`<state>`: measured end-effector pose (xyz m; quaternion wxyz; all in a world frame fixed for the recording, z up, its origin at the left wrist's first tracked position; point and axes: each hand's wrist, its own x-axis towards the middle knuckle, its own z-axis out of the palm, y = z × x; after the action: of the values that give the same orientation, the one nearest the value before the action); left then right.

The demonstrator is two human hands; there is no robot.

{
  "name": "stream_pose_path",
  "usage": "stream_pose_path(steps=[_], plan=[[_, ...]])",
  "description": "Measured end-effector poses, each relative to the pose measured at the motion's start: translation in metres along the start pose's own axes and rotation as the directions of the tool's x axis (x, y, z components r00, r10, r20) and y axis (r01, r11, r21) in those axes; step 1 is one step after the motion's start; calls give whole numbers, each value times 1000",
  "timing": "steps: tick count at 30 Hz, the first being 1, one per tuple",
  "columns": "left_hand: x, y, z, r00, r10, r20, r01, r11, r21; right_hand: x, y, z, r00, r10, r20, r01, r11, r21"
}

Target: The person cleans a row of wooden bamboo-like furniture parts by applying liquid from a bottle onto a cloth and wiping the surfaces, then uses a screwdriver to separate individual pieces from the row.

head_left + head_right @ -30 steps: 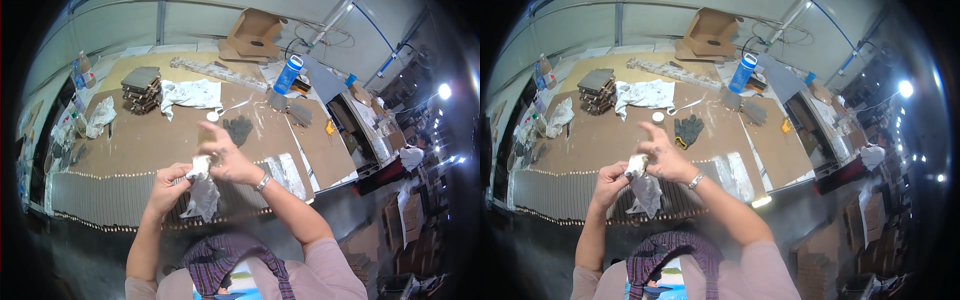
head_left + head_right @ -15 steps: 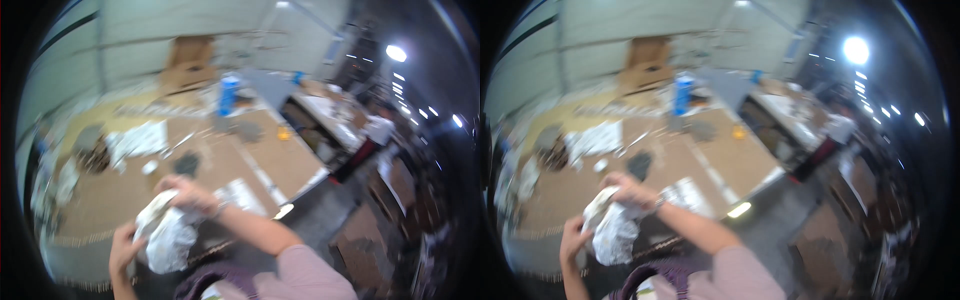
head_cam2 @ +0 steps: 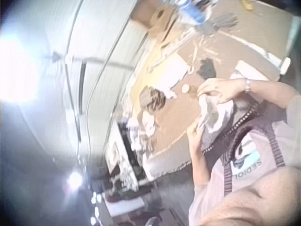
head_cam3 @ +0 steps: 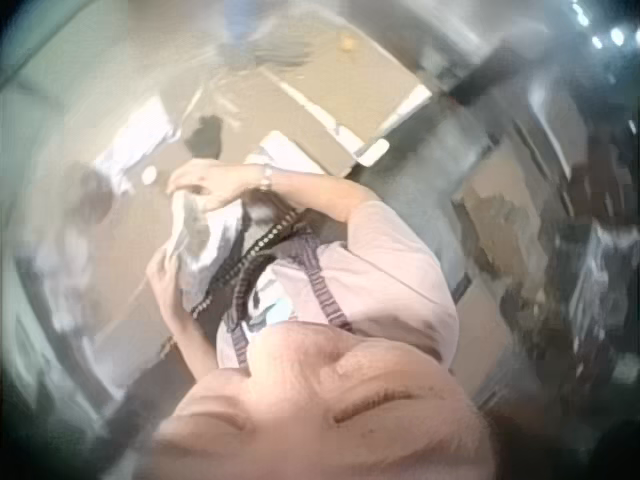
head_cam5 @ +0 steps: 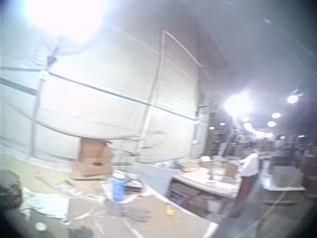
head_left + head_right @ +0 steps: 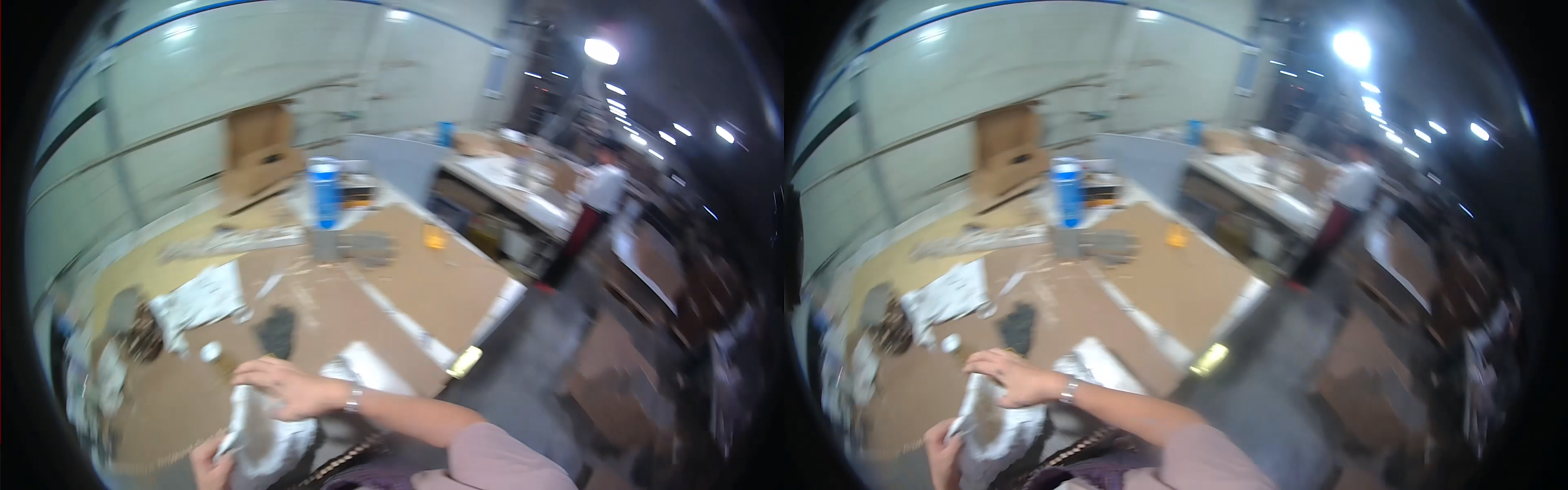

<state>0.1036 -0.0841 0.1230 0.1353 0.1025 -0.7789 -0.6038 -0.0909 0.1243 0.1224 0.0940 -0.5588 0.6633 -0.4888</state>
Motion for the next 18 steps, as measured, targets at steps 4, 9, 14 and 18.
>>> stream_pose_path(steps=[4,9,14,18], plan=[[2,34,14,965,-24,260,-18,987,160,4,-9,13,880,-50,472,-18,990,139],[-28,23,-2,998,10,69,-28,968,250,29,-31,16,642,122,757,-163,986,-20],[-50,21,-8,781,376,-499,3,796,605,44,-39,14,593,128,795,-638,677,367],[-74,17,12,823,384,-419,-67,797,600,40,-12,37,780,86,619,-522,636,569]])
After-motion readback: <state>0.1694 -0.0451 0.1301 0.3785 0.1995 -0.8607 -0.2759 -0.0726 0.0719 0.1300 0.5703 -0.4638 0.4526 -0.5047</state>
